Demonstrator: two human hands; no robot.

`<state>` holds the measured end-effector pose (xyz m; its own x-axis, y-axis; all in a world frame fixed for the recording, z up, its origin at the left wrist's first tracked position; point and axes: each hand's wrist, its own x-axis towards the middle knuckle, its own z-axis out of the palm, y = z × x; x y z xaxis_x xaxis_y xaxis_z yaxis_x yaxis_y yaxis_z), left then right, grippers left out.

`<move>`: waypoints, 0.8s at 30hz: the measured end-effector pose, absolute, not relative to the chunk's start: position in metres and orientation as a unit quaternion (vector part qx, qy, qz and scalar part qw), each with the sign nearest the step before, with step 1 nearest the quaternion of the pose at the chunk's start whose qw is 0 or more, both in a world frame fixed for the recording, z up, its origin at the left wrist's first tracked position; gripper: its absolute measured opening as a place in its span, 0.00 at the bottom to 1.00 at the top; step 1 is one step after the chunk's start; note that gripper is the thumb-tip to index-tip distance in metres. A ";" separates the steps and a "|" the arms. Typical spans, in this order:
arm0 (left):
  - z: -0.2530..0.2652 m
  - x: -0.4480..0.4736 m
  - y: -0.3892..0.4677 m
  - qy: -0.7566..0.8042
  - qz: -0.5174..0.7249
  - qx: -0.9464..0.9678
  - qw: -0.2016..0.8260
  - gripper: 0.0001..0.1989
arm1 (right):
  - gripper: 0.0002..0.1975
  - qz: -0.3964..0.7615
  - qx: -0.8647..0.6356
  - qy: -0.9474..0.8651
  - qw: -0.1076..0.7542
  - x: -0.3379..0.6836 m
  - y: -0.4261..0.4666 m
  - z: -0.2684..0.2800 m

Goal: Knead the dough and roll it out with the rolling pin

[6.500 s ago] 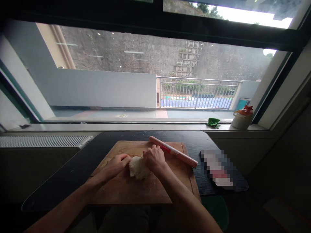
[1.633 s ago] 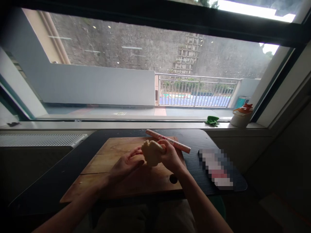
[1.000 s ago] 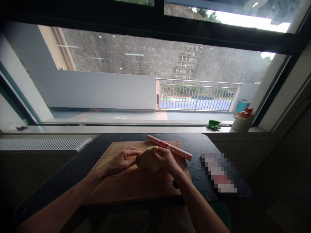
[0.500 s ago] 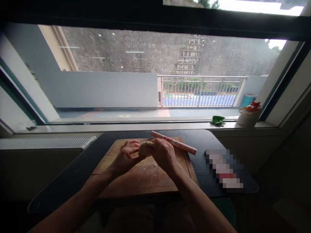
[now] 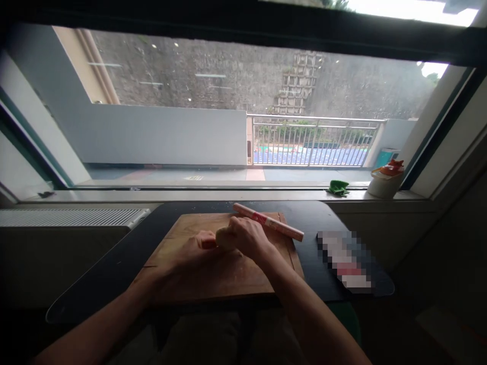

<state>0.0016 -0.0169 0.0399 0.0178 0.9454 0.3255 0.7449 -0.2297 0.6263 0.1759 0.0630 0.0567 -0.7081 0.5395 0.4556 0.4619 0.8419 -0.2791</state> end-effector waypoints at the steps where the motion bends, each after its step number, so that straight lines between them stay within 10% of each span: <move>1: 0.042 0.003 -0.016 0.601 0.355 0.698 0.156 0.15 | 0.07 0.081 -0.270 -0.926 0.251 0.175 0.066 0.055; 24: 0.036 0.008 -0.013 0.602 0.354 0.711 0.082 0.15 | 0.02 0.153 -0.244 -0.929 0.232 0.173 0.058 0.070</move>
